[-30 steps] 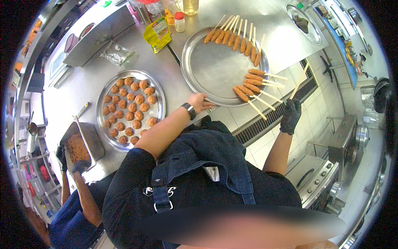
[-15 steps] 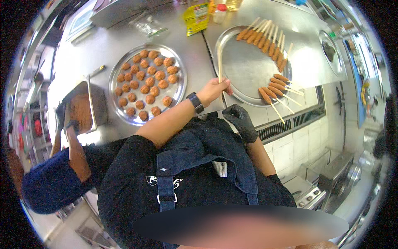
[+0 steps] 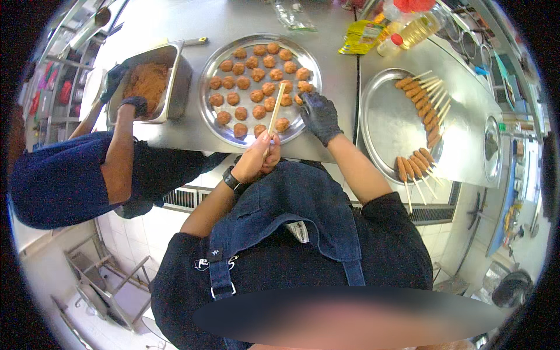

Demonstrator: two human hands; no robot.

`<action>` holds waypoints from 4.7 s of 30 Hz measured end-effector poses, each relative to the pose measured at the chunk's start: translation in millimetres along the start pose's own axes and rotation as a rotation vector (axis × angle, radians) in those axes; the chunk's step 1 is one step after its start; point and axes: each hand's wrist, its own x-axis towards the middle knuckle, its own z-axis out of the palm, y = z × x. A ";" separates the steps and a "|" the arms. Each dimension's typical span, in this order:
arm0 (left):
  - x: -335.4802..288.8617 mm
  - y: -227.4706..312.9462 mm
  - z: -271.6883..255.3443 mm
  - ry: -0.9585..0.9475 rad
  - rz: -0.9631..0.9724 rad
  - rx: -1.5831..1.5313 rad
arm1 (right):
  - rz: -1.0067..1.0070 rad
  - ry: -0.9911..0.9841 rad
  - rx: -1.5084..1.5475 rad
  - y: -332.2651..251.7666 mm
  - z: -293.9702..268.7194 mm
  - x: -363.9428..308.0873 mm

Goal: The person inserts wooden skewers into round meatballs and then coats them with a brown batter from a tray. The person places the finished skewered items onto a metal tray. Another person is visible in the background also handling batter.

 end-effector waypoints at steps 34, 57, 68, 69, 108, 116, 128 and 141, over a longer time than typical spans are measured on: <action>16.6 27.5 -1.3 0.101 0.097 0.240 | 0.464 0.252 1.590 -78.8 -25.7 79.5; 1.8 30.6 -12.6 -0.208 0.033 -0.258 | 0.654 -0.156 2.383 -104.6 -59.2 89.4; 2.3 21.9 -1.5 -0.015 0.052 0.031 | 0.474 -0.126 1.998 -92.1 -63.7 90.2; 1.9 22.7 -2.8 -0.049 0.023 0.014 | 0.451 -0.170 2.062 -87.8 -66.5 90.6; -6.5 25.4 5.0 -0.125 -0.014 -0.198 | 0.325 -0.170 1.619 -99.0 -42.7 60.1; -4.4 28.3 -10.9 -0.363 -0.022 -0.363 | 0.289 -0.305 1.821 -113.0 -65.2 73.8; -11.2 27.3 2.7 0.058 0.203 0.193 | 0.422 -0.159 1.896 -120.0 -52.1 84.2; -7.6 18.7 -4.7 -0.128 0.081 -0.021 | 0.250 -0.365 2.281 -112.9 -64.8 98.3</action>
